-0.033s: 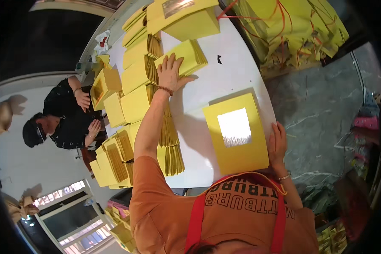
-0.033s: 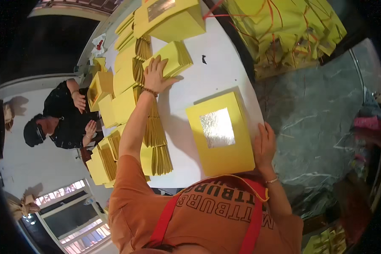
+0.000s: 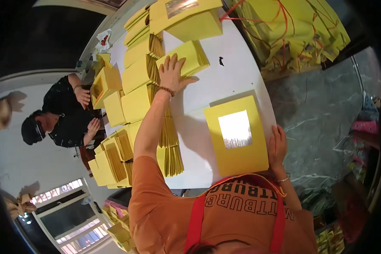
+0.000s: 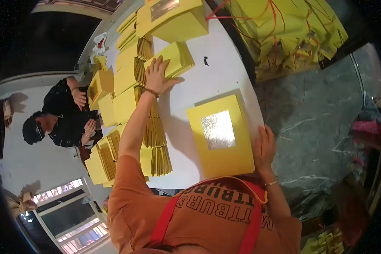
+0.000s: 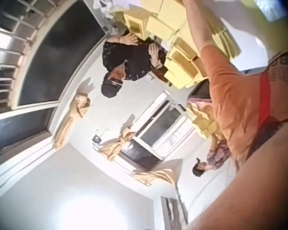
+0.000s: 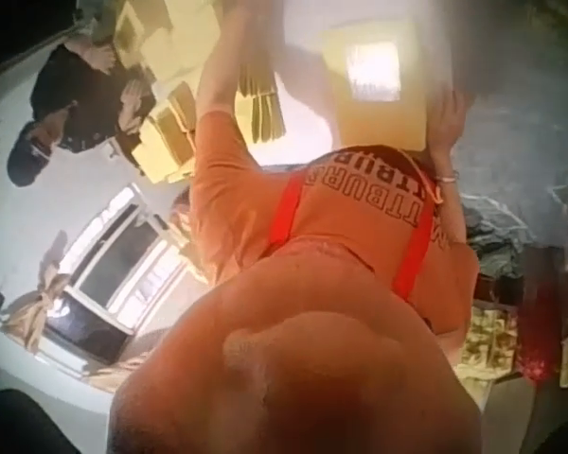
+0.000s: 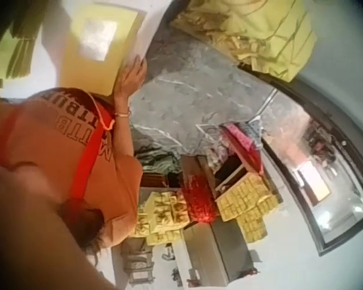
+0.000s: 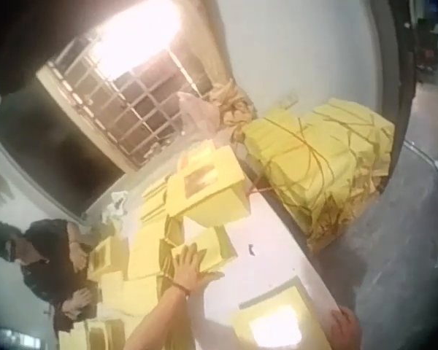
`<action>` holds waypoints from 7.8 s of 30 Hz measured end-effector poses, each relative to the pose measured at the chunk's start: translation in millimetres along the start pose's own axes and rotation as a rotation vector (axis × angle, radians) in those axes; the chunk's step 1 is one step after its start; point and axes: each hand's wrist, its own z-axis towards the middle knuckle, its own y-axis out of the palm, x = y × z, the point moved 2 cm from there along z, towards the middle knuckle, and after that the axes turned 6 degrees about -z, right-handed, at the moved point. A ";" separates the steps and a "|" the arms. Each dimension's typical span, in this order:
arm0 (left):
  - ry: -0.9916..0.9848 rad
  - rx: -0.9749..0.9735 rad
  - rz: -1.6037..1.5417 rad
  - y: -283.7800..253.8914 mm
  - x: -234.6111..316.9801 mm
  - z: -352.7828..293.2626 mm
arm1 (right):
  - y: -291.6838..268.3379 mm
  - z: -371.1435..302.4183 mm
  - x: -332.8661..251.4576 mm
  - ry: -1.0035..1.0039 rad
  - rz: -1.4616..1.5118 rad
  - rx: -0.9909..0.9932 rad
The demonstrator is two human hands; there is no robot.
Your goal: Manually folding yellow papers with silver foil centers in a production environment.
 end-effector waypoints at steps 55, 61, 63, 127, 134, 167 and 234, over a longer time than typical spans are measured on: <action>-0.128 0.288 -0.716 -52.1 117.7 -97.3 | 5.4 -8.6 10.5 -0.045 -0.070 -0.001; -0.269 0.381 -0.846 -49.3 203.8 -171.2 | 11.3 4.3 11.5 -0.100 -0.066 0.051; -0.233 0.444 -0.735 -52.7 225.1 -184.0 | 12.4 8.5 10.8 -0.098 -0.002 0.045; -0.631 0.216 -1.919 -10.5 287.1 -137.1 | -26.2 -10.9 -17.3 -0.196 0.338 -0.321; -0.659 0.202 -2.020 -6.5 283.4 -135.6 | -32.1 -15.7 -21.8 -0.279 0.275 -0.257; -0.676 0.273 -1.727 -17.9 295.3 -131.4 | -51.4 -18.4 -66.5 -0.349 0.192 -0.486; -0.589 0.656 -1.935 -6.1 291.5 -141.1 | -12.8 -5.1 -52.8 -0.288 0.607 -0.519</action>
